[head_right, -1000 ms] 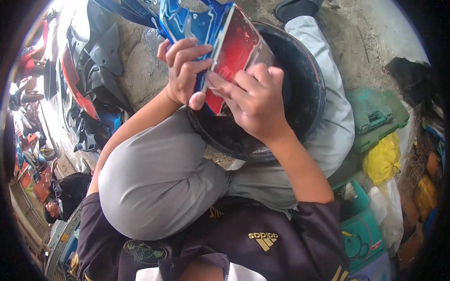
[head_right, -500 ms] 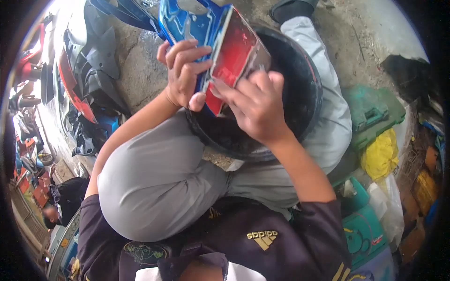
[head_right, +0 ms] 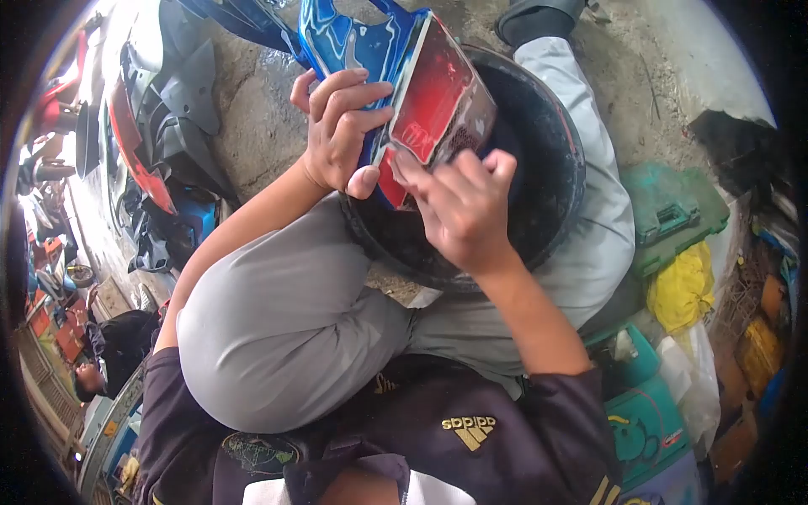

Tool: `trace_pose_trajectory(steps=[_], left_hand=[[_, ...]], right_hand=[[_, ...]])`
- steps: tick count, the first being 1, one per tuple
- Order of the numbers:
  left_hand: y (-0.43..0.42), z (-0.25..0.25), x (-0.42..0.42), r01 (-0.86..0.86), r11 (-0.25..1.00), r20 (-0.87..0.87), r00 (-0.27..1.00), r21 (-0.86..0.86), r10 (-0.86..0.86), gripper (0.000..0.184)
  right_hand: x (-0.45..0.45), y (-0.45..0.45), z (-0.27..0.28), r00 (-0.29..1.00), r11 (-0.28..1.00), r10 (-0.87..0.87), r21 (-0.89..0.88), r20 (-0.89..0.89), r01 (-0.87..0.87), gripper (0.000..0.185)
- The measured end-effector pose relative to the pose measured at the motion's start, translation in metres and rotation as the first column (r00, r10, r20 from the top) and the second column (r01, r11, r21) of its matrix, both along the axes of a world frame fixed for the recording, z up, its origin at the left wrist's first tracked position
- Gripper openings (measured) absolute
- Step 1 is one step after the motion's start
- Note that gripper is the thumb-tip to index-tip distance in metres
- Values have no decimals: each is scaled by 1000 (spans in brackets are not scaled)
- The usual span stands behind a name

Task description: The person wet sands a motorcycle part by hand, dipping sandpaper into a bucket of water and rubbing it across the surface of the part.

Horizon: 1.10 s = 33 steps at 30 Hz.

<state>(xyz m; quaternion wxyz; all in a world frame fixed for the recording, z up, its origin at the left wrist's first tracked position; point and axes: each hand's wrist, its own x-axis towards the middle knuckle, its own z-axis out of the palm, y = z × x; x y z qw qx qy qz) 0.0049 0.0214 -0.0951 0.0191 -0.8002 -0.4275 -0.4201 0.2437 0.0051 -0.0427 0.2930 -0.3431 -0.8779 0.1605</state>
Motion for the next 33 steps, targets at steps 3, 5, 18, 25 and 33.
trace_pose_trajectory(steps=[3,5,18,25,33], left_hand=[[0,-5,1,-17,1000,24,1000,24,17,59],[-1,-6,3,-15,1000,20,1000,14,15,60],[3,-5,0,-10,999,5,1000,39,9,62],[1,-4,1,5,999,-14,1000,40,-4,60],[-2,-7,1,22,999,33,999,30,-23,57]], right_hand=[[-6,10,-4,1000,998,3,60,-10,-3,27],[-10,14,3,999,999,-16,33,32,15,26],[-14,-22,-3,993,992,-117,-38,-13,117,36],[-11,-20,-5,992,991,-128,-44,9,129,32],[-13,-28,-7,990,989,-141,-51,-19,140,35]])
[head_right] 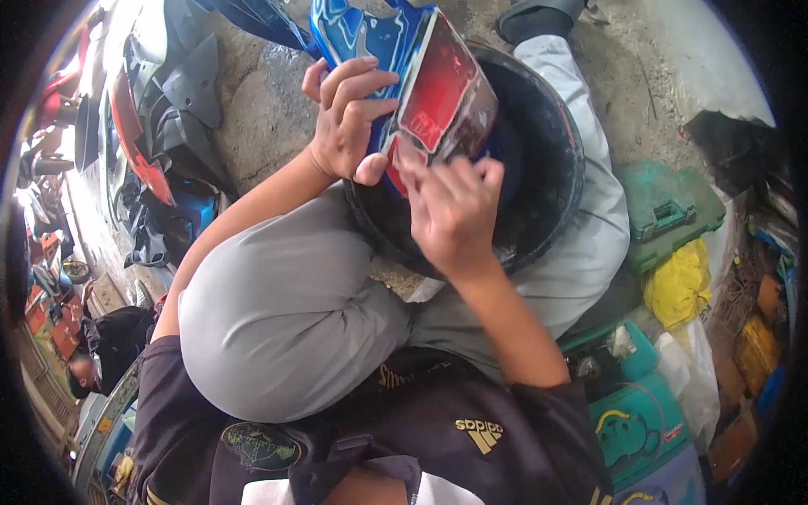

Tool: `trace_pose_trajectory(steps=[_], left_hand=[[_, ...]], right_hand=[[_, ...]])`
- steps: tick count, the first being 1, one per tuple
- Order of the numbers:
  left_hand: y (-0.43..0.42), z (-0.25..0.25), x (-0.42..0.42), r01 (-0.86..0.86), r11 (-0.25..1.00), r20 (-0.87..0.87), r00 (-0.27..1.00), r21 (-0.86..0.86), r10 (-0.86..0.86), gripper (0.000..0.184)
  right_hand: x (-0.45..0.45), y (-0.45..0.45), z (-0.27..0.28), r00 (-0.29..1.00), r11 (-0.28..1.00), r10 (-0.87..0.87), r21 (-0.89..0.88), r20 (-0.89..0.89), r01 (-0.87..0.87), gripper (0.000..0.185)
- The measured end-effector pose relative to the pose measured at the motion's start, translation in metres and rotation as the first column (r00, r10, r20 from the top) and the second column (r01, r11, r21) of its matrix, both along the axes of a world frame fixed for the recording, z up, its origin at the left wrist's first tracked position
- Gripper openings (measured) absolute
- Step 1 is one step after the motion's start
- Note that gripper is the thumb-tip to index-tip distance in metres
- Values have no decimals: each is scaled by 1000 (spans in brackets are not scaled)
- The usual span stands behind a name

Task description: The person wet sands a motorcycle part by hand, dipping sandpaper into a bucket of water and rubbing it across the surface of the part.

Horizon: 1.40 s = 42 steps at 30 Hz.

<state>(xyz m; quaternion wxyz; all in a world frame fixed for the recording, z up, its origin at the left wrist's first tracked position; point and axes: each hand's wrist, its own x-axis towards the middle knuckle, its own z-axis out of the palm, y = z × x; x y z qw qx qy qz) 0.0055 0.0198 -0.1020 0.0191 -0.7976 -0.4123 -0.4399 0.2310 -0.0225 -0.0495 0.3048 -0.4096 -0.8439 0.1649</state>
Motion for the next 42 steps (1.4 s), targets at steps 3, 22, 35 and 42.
trace_pose_trajectory(steps=[3,22,35,42], left_hand=[[1,-4,3,2,1000,45,999,20,-3,56],[4,-19,3,22,996,137,990,87,-34,46],[1,-15,2,32,998,113,993,60,-38,45],[3,-16,2,27,996,135,990,88,-39,46]], right_hand=[[-6,15,11,999,999,-16,39,35,15,9],[-12,35,6,999,997,10,79,39,-13,27],[0,12,-1,999,999,36,20,-34,-35,6],[-11,33,8,1000,1000,-1,10,12,1,14]])
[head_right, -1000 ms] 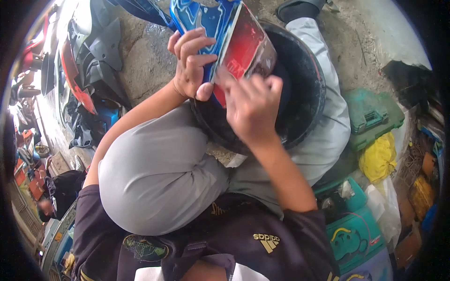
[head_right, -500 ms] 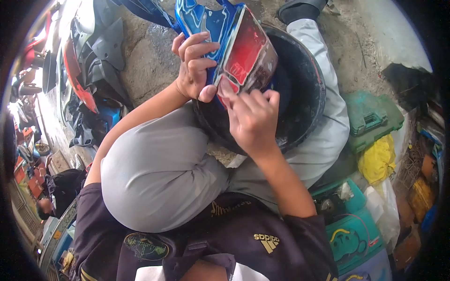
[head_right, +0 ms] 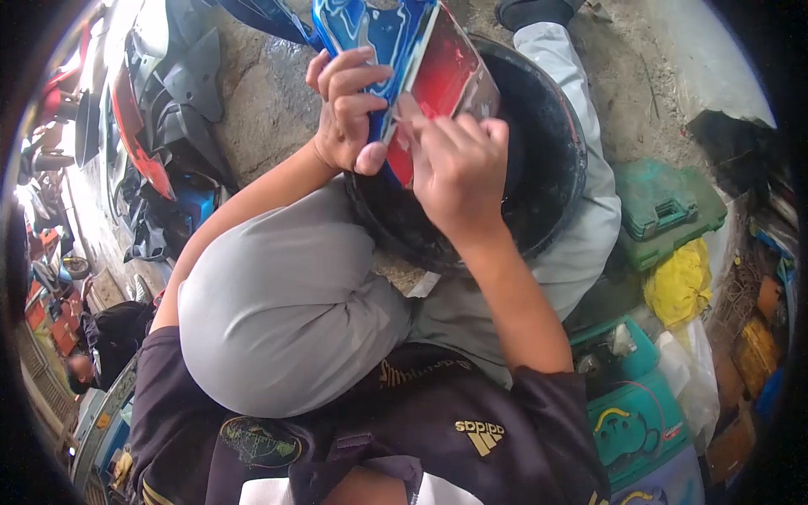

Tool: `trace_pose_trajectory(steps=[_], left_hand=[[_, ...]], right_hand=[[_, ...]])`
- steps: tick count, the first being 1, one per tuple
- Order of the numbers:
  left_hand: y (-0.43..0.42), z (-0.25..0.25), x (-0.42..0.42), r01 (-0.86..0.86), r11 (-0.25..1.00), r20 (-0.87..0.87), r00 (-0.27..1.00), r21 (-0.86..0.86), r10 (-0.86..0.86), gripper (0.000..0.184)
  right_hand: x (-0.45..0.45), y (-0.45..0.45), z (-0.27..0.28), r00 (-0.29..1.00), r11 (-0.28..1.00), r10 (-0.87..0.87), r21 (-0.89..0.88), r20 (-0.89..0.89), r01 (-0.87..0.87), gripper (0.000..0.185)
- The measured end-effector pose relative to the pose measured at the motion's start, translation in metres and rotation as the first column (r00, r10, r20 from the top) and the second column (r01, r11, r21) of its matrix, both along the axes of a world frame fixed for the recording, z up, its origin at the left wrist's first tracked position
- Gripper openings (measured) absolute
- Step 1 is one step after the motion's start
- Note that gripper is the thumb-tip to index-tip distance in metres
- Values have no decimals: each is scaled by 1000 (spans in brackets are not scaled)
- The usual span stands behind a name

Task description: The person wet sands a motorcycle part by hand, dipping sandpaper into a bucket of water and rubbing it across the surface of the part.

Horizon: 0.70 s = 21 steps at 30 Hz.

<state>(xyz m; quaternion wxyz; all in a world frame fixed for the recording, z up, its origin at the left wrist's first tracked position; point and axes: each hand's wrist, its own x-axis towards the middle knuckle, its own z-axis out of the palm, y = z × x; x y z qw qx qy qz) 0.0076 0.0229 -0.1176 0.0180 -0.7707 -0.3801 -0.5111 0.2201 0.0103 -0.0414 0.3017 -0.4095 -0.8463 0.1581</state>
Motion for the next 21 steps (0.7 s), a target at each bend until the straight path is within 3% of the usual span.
trace_pose_trajectory(steps=[2,3,4,9,12,13,16,18,21], left_hand=[[-2,1,-2,7,1000,-29,1000,-18,-7,45],[-1,1,-1,15,1000,-15,1000,-21,-15,46],[2,0,-1,12,1000,-9,1000,-11,-12,46],[-2,-1,0,0,1000,-17,1000,-13,0,46],[-1,2,-2,5,1000,-23,1000,-25,-5,45],[-1,1,-1,8,1000,-18,1000,-16,-8,45],[0,-1,0,-4,1000,-15,1000,-6,4,45],[-1,-2,2,-2,1000,-7,1000,-4,2,45],[-2,2,-1,-12,1000,-27,1000,-20,11,44]], right_hand=[[8,-22,-4,999,999,25,-23,-19,-26,14],[6,-35,2,998,999,24,-28,-52,-25,4],[7,-44,11,999,997,9,-77,34,-6,4],[-3,2,0,1000,999,-19,34,-4,19,24],[8,-33,-5,999,1000,3,-15,-33,-4,23],[10,-48,4,999,995,-7,-104,34,11,23],[3,-29,-7,998,999,-40,-1,-56,40,20],[-6,-9,-3,995,995,-103,2,-5,103,13],[6,-32,-13,994,995,-98,-26,-48,96,21]])
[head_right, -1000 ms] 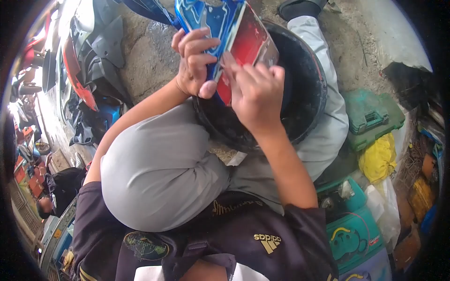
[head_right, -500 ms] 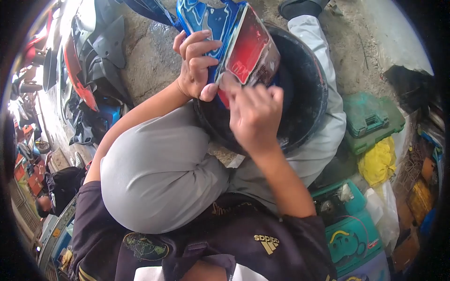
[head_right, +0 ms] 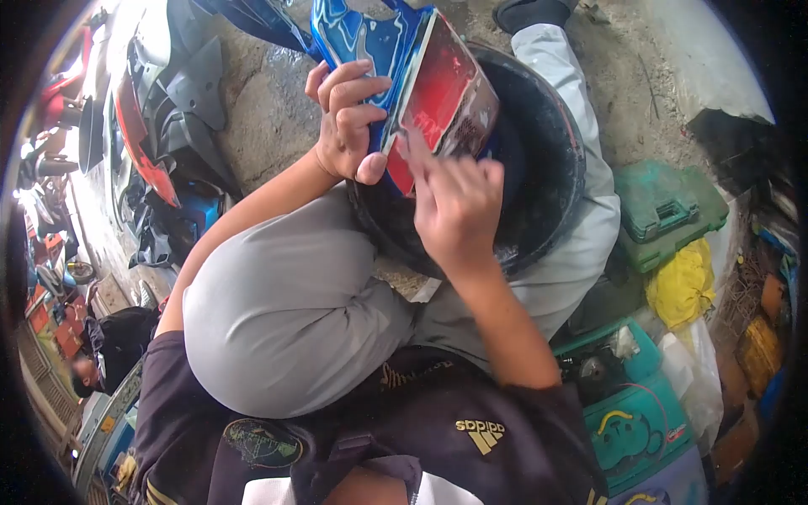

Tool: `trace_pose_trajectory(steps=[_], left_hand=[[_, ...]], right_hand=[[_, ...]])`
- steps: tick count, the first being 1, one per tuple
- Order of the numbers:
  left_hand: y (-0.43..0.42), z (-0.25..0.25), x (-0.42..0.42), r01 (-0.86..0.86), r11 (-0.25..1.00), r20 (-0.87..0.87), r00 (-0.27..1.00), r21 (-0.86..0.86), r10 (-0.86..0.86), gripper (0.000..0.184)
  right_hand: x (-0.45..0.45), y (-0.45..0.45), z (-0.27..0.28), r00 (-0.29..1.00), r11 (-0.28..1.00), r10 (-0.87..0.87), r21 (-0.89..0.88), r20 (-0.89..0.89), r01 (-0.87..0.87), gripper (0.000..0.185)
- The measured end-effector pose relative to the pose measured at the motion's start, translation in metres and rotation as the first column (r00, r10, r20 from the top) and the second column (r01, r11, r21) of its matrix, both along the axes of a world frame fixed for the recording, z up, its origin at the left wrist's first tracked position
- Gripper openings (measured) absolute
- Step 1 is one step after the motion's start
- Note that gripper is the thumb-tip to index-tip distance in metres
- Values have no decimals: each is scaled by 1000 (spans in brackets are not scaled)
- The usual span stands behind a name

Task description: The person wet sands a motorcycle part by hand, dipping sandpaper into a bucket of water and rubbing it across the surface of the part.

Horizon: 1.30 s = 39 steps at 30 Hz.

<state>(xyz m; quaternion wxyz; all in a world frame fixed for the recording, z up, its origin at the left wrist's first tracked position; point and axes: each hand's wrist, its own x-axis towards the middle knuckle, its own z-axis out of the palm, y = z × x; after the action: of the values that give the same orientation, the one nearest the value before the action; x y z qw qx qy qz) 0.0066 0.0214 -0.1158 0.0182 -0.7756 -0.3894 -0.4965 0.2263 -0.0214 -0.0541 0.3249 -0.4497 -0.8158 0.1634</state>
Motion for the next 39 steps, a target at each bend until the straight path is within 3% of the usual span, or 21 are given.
trace_pose_trajectory(steps=[2,6,9,17,20,24,28,31,35,39], left_hand=[[2,0,0,8,1000,0,1000,12,-8,44],[1,-3,3,2,1000,31,1000,19,-3,44],[-2,4,0,0,1000,-39,999,-2,0,44],[-2,0,2,12,1000,-9,1000,0,-12,45],[-1,1,0,18,1000,-37,999,6,-18,45],[2,-3,1,7,999,2,1000,37,-7,45],[0,3,-1,10,1000,-43,999,15,-9,44],[0,1,3,5,1000,-24,1000,30,-4,43],[-1,-1,3,-6,1000,-16,1000,14,6,45],[-1,3,5,21,1000,-30,999,7,-21,43]], right_hand=[[19,-28,-4,1000,996,-19,-87,16,20,32],[12,12,3,996,996,82,25,-20,-81,40],[28,14,-7,988,989,151,10,-32,-151,41],[21,35,1,947,952,306,43,-97,-303,46],[53,20,-19,969,967,247,-64,-2,-247,46],[26,40,-5,942,948,318,17,-102,-318,46],[39,35,-4,952,952,304,-32,-35,-305,46],[44,27,-15,952,956,278,-62,-125,-287,44],[21,41,2,943,949,308,-33,-125,-314,43],[46,29,-18,944,953,286,-49,-166,-298,42]])
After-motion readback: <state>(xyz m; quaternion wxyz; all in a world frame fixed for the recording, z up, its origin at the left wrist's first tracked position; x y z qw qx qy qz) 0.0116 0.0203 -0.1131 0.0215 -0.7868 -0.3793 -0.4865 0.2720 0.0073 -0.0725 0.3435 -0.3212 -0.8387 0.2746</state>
